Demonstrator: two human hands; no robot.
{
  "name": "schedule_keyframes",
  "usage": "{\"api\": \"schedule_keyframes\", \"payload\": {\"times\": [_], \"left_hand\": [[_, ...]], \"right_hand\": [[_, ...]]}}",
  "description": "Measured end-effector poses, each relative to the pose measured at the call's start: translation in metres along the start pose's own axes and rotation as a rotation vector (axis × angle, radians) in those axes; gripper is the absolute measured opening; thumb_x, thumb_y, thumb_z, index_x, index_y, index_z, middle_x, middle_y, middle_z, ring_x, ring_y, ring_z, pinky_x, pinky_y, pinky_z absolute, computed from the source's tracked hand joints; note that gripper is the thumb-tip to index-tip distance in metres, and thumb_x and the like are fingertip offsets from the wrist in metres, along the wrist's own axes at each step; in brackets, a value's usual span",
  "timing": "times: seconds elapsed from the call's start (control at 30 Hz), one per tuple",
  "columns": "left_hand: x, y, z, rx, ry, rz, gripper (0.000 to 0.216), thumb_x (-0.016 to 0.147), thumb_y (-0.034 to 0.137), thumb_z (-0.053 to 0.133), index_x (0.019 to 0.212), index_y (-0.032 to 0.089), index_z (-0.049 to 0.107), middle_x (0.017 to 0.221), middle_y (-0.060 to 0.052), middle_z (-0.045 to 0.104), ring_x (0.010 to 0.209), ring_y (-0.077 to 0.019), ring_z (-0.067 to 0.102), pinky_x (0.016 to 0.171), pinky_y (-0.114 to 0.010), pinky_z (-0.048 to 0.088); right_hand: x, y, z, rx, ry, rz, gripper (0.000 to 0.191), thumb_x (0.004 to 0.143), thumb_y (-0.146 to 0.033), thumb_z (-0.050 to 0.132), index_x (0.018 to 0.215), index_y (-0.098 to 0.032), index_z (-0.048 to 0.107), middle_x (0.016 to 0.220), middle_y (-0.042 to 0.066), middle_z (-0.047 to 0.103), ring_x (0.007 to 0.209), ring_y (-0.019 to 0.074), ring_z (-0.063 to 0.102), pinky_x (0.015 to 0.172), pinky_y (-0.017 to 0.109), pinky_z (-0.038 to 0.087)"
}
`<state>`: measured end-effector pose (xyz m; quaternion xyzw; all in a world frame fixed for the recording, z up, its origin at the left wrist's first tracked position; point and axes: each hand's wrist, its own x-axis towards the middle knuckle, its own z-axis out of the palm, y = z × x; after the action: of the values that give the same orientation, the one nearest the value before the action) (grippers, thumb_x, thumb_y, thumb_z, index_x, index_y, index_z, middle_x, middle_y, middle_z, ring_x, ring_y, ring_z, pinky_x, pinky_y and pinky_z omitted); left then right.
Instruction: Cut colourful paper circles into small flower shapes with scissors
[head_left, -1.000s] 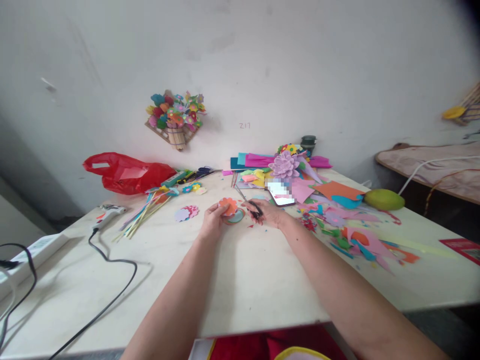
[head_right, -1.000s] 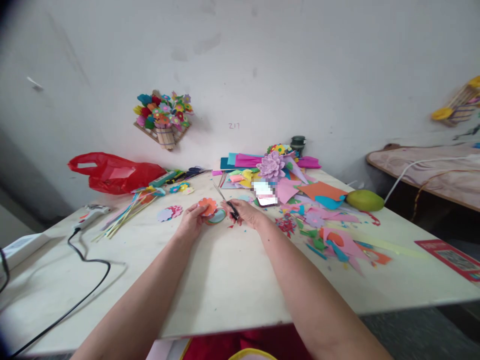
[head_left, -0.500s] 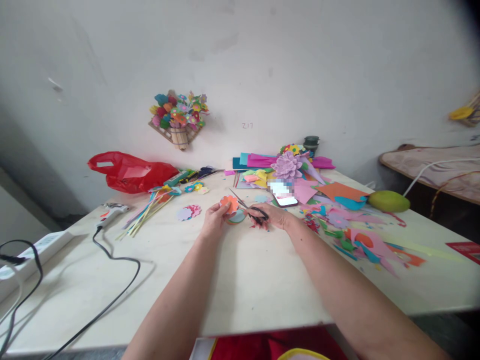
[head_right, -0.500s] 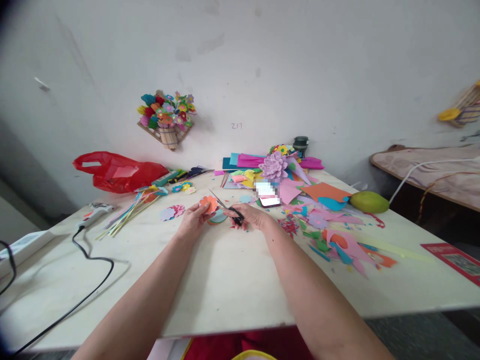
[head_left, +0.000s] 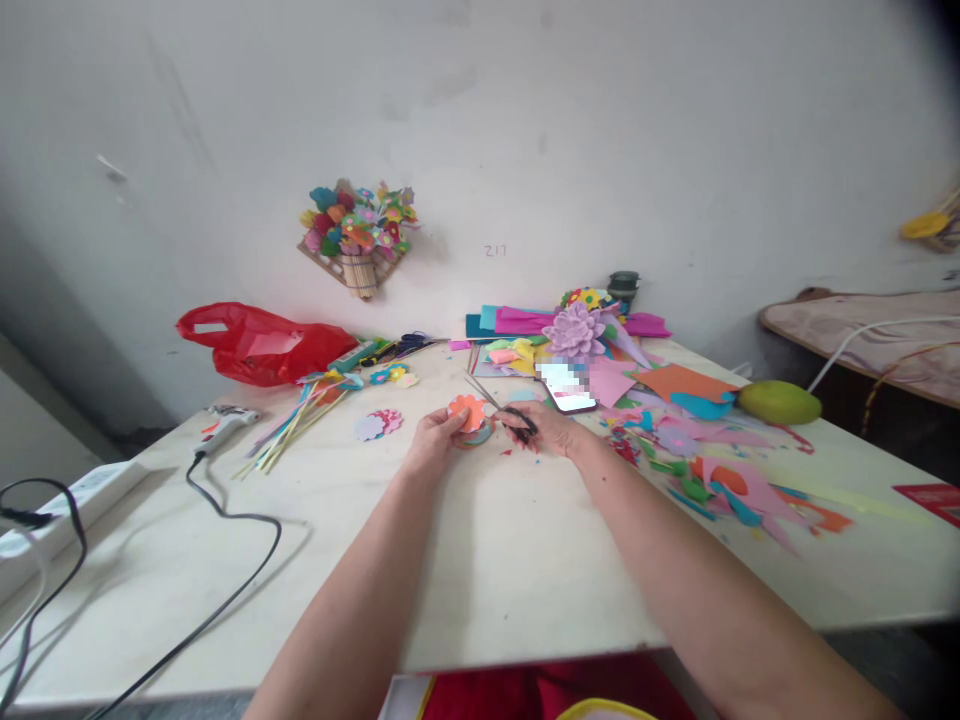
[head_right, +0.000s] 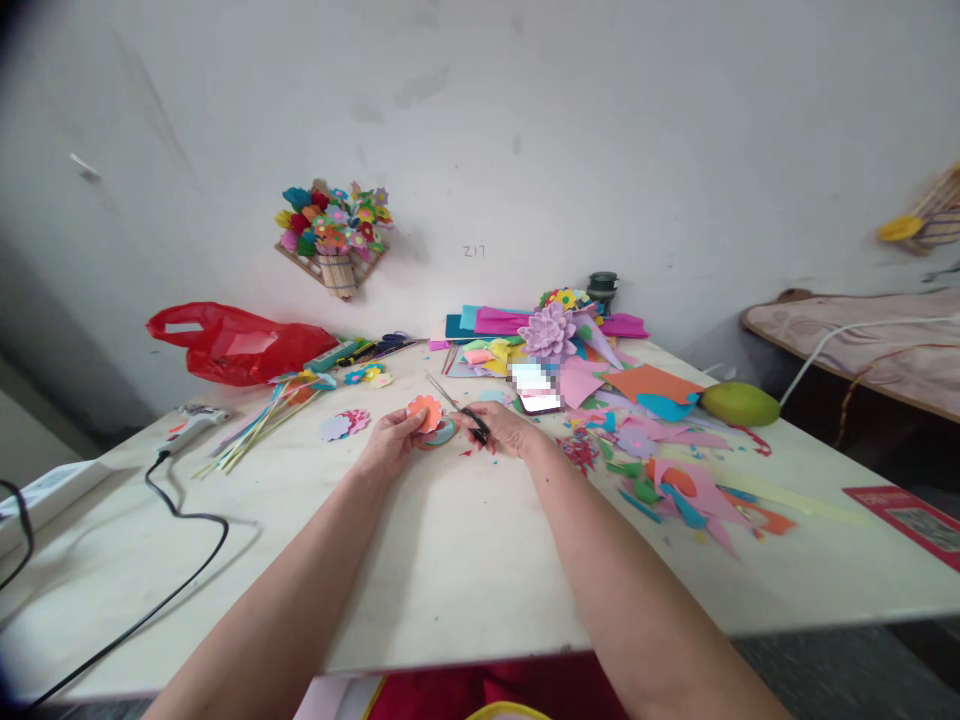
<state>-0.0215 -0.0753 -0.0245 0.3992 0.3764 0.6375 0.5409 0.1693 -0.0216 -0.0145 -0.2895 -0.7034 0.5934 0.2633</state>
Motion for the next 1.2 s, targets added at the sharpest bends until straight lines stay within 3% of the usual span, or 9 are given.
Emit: {"api": "schedule_keyframes", "payload": {"times": [0.37, 0.63, 0.83, 1.2], "left_hand": [[0.001, -0.001, -0.001, 0.008, 0.031, 0.016, 0.029, 0.056, 0.028, 0.081, 0.072, 0.007, 0.068, 0.073, -0.011, 0.070, 0.066, -0.0194, 0.066, 0.063, -0.028, 0.054], [0.002, 0.000, -0.003, -0.019, 0.054, 0.047, 0.028, 0.055, 0.027, 0.080, 0.072, 0.008, 0.068, 0.074, -0.011, 0.070, 0.071, -0.0226, 0.067, 0.068, -0.033, 0.054], [0.005, -0.002, -0.004, -0.066, 0.085, 0.056, 0.029, 0.051, 0.026, 0.082, 0.069, 0.008, 0.068, 0.070, -0.009, 0.070, 0.065, -0.0187, 0.066, 0.070, -0.032, 0.054], [0.004, -0.002, -0.003, -0.030, 0.103, 0.063, 0.026, 0.050, 0.027, 0.082, 0.066, 0.010, 0.069, 0.068, -0.007, 0.070, 0.062, -0.0172, 0.065, 0.068, -0.029, 0.053]], "right_hand": [[-0.006, -0.006, 0.000, -0.091, -0.149, 0.024, 0.041, 0.077, -0.056, 0.054, 0.074, -0.015, 0.057, 0.065, 0.002, 0.060, 0.047, 0.0081, 0.052, 0.034, 0.017, 0.037], [-0.012, -0.012, 0.000, -0.115, -0.171, 0.009, 0.042, 0.079, -0.055, 0.053, 0.076, -0.014, 0.057, 0.068, 0.002, 0.059, 0.048, 0.0082, 0.053, 0.036, 0.017, 0.038], [-0.010, -0.010, 0.000, -0.106, -0.168, 0.063, 0.043, 0.077, -0.056, 0.055, 0.087, -0.015, 0.058, 0.069, 0.002, 0.060, 0.049, 0.0089, 0.054, 0.038, 0.018, 0.039], [-0.010, -0.013, 0.004, -0.143, -0.177, 0.035, 0.041, 0.080, -0.055, 0.051, 0.077, -0.015, 0.055, 0.065, 0.001, 0.058, 0.044, 0.0071, 0.050, 0.035, 0.017, 0.036]]}}
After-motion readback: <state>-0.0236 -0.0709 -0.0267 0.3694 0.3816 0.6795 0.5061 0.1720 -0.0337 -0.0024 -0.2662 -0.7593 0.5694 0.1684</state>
